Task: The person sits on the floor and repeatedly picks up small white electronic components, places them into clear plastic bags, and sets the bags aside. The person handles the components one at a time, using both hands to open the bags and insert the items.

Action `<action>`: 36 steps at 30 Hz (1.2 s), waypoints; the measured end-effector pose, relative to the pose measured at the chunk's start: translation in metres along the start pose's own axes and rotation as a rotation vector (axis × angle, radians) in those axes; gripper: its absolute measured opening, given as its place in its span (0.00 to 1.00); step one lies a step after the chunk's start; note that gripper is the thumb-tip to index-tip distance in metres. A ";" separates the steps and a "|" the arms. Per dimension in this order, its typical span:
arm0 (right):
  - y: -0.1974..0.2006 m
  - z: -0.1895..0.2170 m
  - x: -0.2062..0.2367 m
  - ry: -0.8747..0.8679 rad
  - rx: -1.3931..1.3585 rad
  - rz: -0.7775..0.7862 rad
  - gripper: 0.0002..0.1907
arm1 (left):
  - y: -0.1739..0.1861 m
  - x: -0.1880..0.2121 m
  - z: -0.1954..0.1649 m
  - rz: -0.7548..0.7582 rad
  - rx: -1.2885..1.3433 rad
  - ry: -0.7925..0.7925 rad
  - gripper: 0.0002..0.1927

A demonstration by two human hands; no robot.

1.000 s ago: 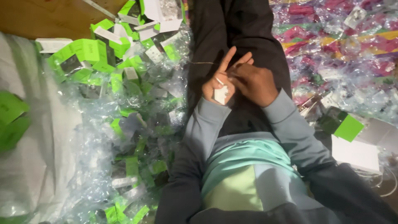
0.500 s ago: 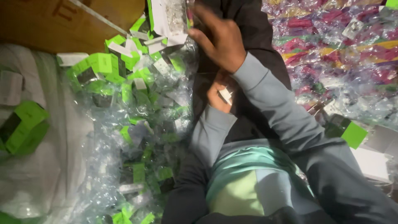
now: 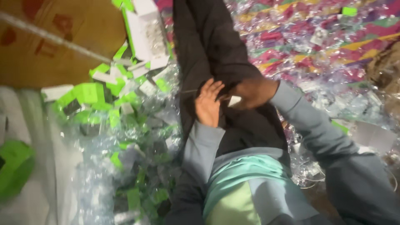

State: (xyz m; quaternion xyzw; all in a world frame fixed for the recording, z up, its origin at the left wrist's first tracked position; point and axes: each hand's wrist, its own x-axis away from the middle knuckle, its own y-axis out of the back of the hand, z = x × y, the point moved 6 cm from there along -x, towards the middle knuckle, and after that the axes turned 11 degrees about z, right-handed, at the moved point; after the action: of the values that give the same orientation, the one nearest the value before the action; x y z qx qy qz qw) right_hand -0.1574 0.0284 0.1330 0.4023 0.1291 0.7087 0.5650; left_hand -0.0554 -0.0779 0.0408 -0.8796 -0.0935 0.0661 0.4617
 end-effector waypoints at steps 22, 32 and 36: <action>-0.070 -0.166 0.054 -0.825 -0.045 -0.396 0.18 | 0.002 0.001 0.005 -0.073 -0.132 0.121 0.29; -0.104 -0.195 0.168 -0.674 -0.184 -0.261 0.39 | 0.004 0.000 0.006 -0.062 -0.136 0.114 0.28; -0.068 -0.210 0.284 -0.870 -0.073 -0.704 0.25 | 0.016 0.001 0.013 -0.046 -0.382 0.156 0.27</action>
State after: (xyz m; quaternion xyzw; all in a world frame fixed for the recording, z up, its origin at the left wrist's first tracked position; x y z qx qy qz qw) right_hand -0.2710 0.3650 0.0747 0.5705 -0.0139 0.2503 0.7821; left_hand -0.0556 -0.0762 0.0208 -0.9512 -0.0884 -0.0318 0.2938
